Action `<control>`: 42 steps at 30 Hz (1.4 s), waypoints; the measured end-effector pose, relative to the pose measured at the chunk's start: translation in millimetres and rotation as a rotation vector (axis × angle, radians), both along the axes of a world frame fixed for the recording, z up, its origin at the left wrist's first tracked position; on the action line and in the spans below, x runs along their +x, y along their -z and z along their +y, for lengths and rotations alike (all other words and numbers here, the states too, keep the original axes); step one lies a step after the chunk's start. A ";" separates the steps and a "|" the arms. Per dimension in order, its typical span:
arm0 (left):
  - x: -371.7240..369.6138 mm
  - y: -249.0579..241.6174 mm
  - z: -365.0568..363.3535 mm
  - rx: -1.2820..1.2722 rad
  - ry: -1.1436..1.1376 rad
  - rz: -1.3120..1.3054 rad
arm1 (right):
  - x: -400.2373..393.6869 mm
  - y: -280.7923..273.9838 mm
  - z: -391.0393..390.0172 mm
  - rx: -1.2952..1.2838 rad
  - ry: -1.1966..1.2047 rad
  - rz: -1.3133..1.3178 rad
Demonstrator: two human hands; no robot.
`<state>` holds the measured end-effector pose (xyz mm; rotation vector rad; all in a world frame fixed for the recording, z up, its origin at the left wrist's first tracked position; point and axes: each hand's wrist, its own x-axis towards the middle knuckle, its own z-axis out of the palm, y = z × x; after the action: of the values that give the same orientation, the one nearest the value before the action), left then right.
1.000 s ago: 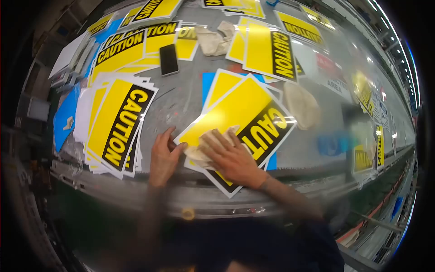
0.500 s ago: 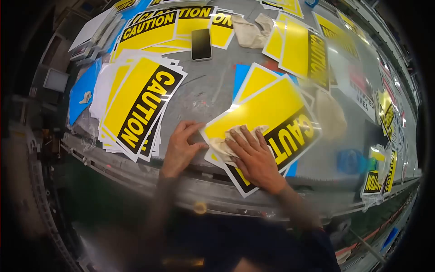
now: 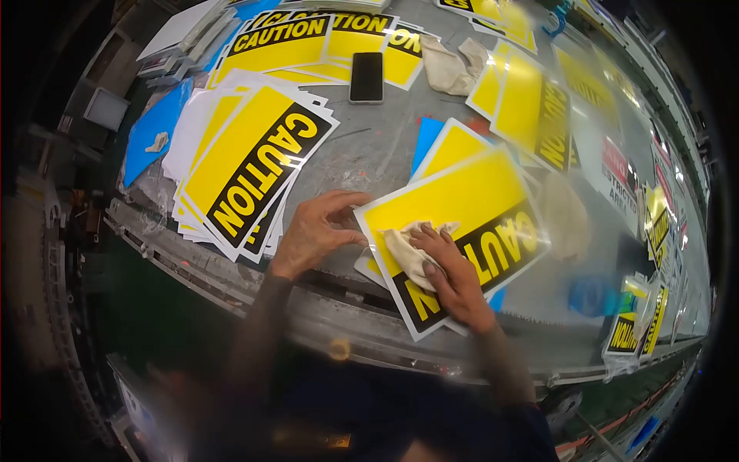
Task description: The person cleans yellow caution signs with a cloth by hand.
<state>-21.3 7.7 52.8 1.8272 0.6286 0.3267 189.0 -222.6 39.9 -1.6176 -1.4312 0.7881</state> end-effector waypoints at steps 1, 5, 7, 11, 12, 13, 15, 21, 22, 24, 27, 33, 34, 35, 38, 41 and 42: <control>0.1 1.5 -1.2 -0.167 -0.011 -0.063 | 1.7 0.2 -0.6 0.015 0.010 0.043; 0.6 11.0 -5.3 -0.579 -0.044 -0.213 | 4.8 4.6 -5.9 0.058 0.075 0.187; 2.0 20.9 -7.8 -0.683 -0.051 -0.302 | 5.1 5.0 -9.3 0.004 0.129 0.289; -1.2 50.1 -5.9 -0.487 -0.166 -0.089 | 3.4 10.1 -9.4 -0.119 0.144 0.277; -0.9 55.6 -11.0 -0.350 -0.200 -0.044 | 1.0 7.0 -5.7 -0.043 0.112 0.150; 2.2 57.7 -16.2 -0.217 -0.234 0.001 | -2.0 1.9 -3.3 -0.033 0.094 0.073; 8.2 37.3 -27.0 0.087 -0.229 0.086 | -1.9 4.9 -2.2 -0.012 0.042 0.006; 12.8 30.7 -47.0 0.479 -0.284 0.174 | -8.0 3.0 0.3 0.026 0.029 -0.092; 13.3 26.1 -46.9 0.481 -0.297 0.166 | -8.5 1.6 0.6 0.025 0.030 -0.110; 14.8 23.4 -47.1 0.508 -0.298 0.180 | -9.3 0.6 0.7 0.030 0.028 -0.122; 18.2 15.8 -49.3 0.559 -0.310 0.174 | -8.7 -1.8 0.9 0.044 0.018 -0.109; 22.6 6.8 -50.2 0.558 -0.331 0.162 | -6.4 -1.9 -0.1 0.091 0.023 -0.099; 23.1 8.6 -50.5 0.561 -0.351 0.150 | -5.9 -2.6 -0.7 0.091 0.019 -0.111; 23.0 8.4 -50.2 0.429 -0.361 0.127 | -5.5 -3.1 -1.3 0.094 0.019 -0.111; 16.7 -4.4 -41.4 -0.015 -0.325 0.058 | -4.4 -5.6 -0.4 0.099 0.015 -0.098; 9.6 -10.2 -39.3 -0.467 -0.206 -0.201 | -1.5 -0.2 -3.6 0.124 0.046 0.038; 5.5 -4.6 -38.8 -0.513 -0.234 -0.220 | 0.0 1.6 -4.8 0.116 0.060 0.077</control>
<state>-15.8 -31.1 57.4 1.2118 0.6980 0.4672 189.0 -227.3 38.3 -1.5190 -1.3431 0.7122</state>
